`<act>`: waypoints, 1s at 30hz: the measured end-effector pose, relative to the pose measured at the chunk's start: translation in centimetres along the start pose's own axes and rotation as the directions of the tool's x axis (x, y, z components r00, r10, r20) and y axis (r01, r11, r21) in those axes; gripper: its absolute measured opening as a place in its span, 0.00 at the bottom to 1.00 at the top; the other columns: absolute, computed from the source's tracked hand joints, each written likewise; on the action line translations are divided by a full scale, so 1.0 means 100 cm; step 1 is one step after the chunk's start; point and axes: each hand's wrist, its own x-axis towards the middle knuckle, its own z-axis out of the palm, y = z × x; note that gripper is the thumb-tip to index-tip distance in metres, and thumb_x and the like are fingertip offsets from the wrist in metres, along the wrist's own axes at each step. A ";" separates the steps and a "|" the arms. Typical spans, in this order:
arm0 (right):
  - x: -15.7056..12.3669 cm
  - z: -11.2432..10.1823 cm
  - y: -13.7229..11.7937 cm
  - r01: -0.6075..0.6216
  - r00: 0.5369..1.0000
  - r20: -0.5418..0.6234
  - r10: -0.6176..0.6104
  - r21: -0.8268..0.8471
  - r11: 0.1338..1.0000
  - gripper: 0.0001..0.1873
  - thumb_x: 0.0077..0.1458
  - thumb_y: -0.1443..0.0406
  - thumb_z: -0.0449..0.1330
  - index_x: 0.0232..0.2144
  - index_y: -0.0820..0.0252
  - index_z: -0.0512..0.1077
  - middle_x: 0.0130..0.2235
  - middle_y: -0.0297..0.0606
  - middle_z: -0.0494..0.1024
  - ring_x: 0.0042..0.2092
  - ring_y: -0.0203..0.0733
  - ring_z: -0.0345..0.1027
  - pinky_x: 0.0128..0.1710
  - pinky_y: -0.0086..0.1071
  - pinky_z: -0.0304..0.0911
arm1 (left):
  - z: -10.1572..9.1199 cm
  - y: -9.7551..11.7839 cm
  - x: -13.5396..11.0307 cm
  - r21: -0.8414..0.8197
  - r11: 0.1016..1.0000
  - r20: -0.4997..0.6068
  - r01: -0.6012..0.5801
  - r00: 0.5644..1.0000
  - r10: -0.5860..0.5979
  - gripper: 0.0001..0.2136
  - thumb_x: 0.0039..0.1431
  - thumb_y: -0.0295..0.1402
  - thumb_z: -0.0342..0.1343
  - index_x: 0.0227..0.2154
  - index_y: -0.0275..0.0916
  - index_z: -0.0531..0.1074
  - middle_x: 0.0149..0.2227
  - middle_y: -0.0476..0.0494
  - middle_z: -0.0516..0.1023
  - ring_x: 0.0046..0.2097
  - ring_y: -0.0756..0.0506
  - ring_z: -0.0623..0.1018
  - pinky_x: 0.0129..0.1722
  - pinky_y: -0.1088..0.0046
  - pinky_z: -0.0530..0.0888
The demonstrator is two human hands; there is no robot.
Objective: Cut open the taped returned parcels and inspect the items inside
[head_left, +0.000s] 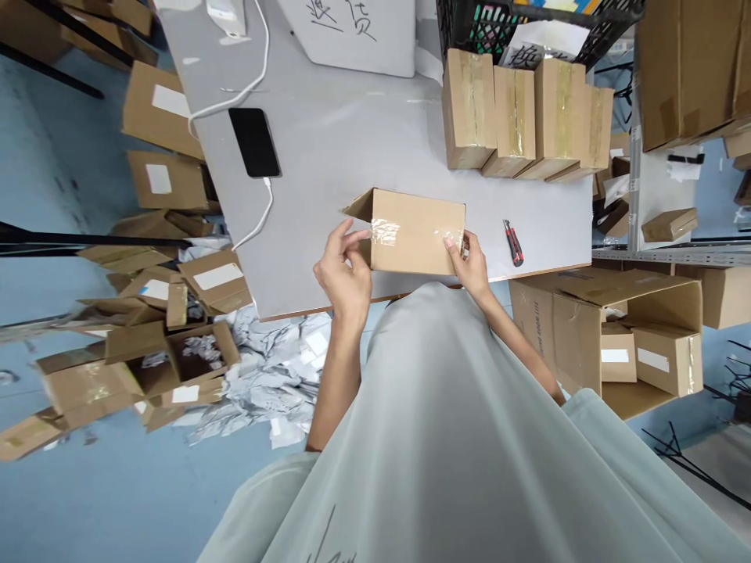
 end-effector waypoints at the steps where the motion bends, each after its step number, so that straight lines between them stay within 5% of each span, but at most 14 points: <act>1: 0.000 0.001 0.000 0.008 1.000 -0.005 -0.008 -0.008 1.000 0.41 0.63 0.31 0.65 0.63 0.49 0.74 0.64 0.48 0.83 0.63 0.55 0.78 0.67 0.51 0.72 | -0.003 -0.001 0.001 0.036 0.999 -0.004 -0.029 1.000 0.029 0.18 0.74 0.33 0.58 0.63 0.45 0.78 0.56 0.41 0.88 0.63 0.39 0.86 0.68 0.57 0.80; 10: -0.009 -0.004 -0.003 0.003 1.000 -0.014 -0.004 -0.023 1.000 0.41 0.63 0.31 0.66 0.64 0.49 0.76 0.64 0.46 0.82 0.65 0.55 0.76 0.72 0.51 0.68 | -0.014 -0.018 0.005 0.172 0.985 -0.039 -0.023 0.999 0.030 0.14 0.63 0.35 0.72 0.51 0.46 0.84 0.37 0.46 0.84 0.51 0.36 0.84 0.66 0.47 0.79; 14: -0.017 -0.006 -0.005 -0.021 1.000 0.005 0.021 -0.047 0.999 0.46 0.62 0.28 0.63 0.66 0.51 0.76 0.66 0.50 0.80 0.66 0.57 0.75 0.69 0.52 0.72 | -0.018 -0.024 0.000 0.146 0.987 0.043 -0.065 0.997 0.060 0.05 0.71 0.39 0.67 0.45 0.46 0.85 0.43 0.40 0.83 0.53 0.34 0.81 0.68 0.46 0.75; 23: -0.045 0.001 -0.025 0.056 0.998 0.023 -0.053 -0.106 0.993 0.42 0.71 0.29 0.53 0.67 0.47 0.79 0.63 0.48 0.82 0.67 0.57 0.73 0.63 0.50 0.77 | -0.002 -0.020 -0.028 0.118 0.965 0.214 -0.233 0.955 0.205 0.07 0.75 0.32 0.61 0.45 0.45 0.85 0.47 0.40 0.86 0.62 0.36 0.80 0.68 0.53 0.74; 30: -0.063 0.018 -0.061 0.189 0.982 0.049 -0.183 -0.226 0.956 0.42 0.75 0.34 0.53 0.81 0.39 0.62 0.75 0.45 0.69 0.78 0.58 0.60 0.79 0.59 0.60 | -0.017 -0.052 -0.024 0.059 0.990 0.137 -0.132 0.983 0.123 0.10 0.76 0.34 0.59 0.51 0.42 0.84 0.53 0.37 0.80 0.59 0.40 0.81 0.64 0.61 0.77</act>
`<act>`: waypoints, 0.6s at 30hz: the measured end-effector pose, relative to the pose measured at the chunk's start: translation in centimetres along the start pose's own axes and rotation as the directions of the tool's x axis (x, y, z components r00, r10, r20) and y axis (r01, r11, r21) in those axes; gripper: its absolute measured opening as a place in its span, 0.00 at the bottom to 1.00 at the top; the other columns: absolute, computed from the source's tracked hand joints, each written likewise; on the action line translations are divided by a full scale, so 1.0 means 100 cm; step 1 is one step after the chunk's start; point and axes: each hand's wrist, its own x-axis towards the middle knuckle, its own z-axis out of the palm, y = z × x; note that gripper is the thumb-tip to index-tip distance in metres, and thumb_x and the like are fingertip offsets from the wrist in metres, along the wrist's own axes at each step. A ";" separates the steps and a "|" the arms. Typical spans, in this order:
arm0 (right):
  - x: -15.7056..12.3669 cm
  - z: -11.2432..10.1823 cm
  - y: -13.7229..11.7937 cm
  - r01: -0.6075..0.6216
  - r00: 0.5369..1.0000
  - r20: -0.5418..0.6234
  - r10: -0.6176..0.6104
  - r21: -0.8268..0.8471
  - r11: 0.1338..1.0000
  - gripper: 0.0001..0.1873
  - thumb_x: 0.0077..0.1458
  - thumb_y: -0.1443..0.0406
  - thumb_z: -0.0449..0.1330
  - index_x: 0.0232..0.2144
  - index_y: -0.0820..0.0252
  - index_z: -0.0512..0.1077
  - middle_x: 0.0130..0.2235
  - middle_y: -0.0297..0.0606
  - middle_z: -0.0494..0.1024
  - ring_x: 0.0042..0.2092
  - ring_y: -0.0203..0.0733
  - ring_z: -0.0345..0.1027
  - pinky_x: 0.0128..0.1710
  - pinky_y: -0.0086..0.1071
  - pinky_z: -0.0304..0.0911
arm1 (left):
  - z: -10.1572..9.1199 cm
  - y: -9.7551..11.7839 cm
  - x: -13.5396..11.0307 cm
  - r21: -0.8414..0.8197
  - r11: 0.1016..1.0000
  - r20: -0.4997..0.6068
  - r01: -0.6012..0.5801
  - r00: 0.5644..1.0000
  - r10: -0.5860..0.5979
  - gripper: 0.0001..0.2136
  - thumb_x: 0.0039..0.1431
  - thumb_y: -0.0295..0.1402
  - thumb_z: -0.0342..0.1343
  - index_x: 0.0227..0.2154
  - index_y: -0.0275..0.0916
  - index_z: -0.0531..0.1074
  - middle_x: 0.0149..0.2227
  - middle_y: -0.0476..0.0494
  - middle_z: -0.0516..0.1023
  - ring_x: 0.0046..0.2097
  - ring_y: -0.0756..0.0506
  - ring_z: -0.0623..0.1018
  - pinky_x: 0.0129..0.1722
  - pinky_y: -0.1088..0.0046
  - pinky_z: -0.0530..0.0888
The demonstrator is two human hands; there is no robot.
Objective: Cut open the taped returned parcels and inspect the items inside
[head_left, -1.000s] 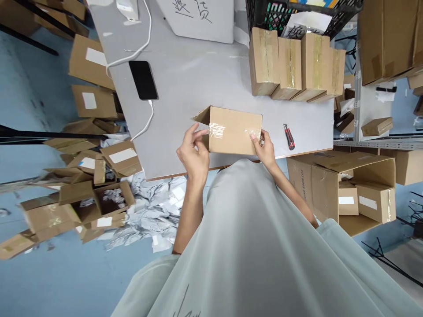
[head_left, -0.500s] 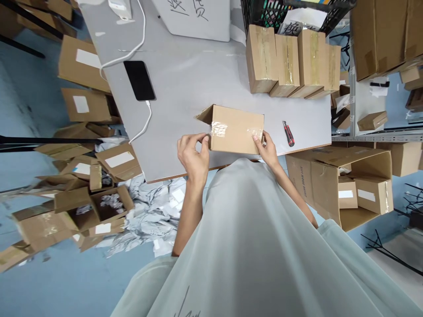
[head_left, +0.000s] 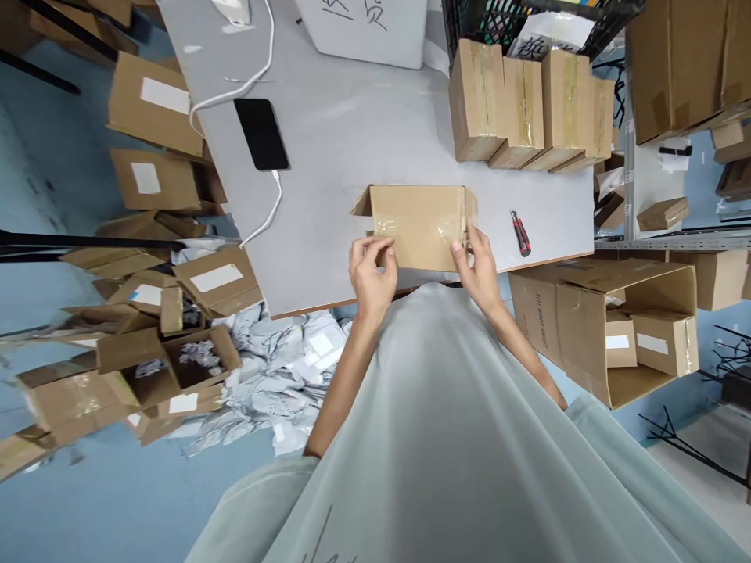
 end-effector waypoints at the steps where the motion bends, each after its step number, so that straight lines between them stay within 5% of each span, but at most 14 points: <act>1: -0.001 0.008 -0.007 0.037 0.999 0.022 -0.036 -0.027 0.999 0.42 0.75 0.34 0.53 0.82 0.39 0.60 0.76 0.45 0.67 0.80 0.58 0.58 0.81 0.60 0.56 | -0.005 -0.012 0.003 -0.004 1.000 -0.009 0.024 1.000 -0.024 0.10 0.76 0.35 0.59 0.52 0.41 0.83 0.53 0.37 0.80 0.59 0.40 0.81 0.65 0.62 0.77; 7: 0.010 0.061 -0.027 0.284 0.913 0.304 -0.273 0.006 0.959 0.40 0.75 0.35 0.54 0.79 0.41 0.64 0.80 0.42 0.63 0.81 0.56 0.55 0.82 0.57 0.54 | -0.047 -0.087 0.019 -0.054 0.988 -0.046 0.147 0.988 -0.150 0.20 0.76 0.48 0.59 0.59 0.41 0.82 0.62 0.35 0.82 0.67 0.38 0.79 0.73 0.58 0.73; 9: 0.027 0.069 -0.017 0.292 0.918 0.280 -0.282 0.007 0.957 0.39 0.75 0.35 0.53 0.76 0.44 0.69 0.80 0.43 0.64 0.82 0.56 0.54 0.83 0.58 0.52 | -0.059 -0.106 0.021 -0.097 0.976 -0.046 0.197 0.978 -0.202 0.24 0.76 0.52 0.59 0.60 0.40 0.83 0.64 0.34 0.83 0.68 0.37 0.79 0.74 0.57 0.72; 13: 0.070 0.072 0.015 -0.032 0.997 0.071 0.037 -0.074 0.997 0.50 0.67 0.33 0.62 0.76 0.58 0.67 0.78 0.56 0.66 0.82 0.67 0.52 0.82 0.66 0.49 | -0.071 -0.132 0.027 -0.200 0.928 -0.051 0.314 0.943 -0.330 0.28 0.73 0.57 0.60 0.59 0.39 0.83 0.63 0.34 0.85 0.66 0.36 0.81 0.74 0.55 0.72; 15: 0.085 0.072 0.026 -0.181 0.972 0.140 0.187 -0.054 0.982 0.53 0.65 0.32 0.63 0.76 0.62 0.66 0.74 0.59 0.73 0.77 0.68 0.64 0.78 0.63 0.60 | -0.070 -0.141 0.030 -0.248 0.901 -0.045 0.356 0.925 -0.377 0.28 0.73 0.58 0.60 0.58 0.39 0.83 0.63 0.35 0.85 0.66 0.37 0.82 0.74 0.55 0.73; 18: 0.090 0.071 0.032 -0.183 0.953 0.243 0.183 -0.022 0.983 0.44 0.68 0.33 0.58 0.70 0.56 0.73 0.66 0.50 0.83 0.69 0.62 0.76 0.71 0.55 0.70 | -0.059 -0.148 0.035 -0.304 0.873 -0.018 0.382 0.914 -0.406 0.29 0.74 0.59 0.58 0.58 0.39 0.83 0.62 0.35 0.85 0.66 0.37 0.81 0.74 0.55 0.72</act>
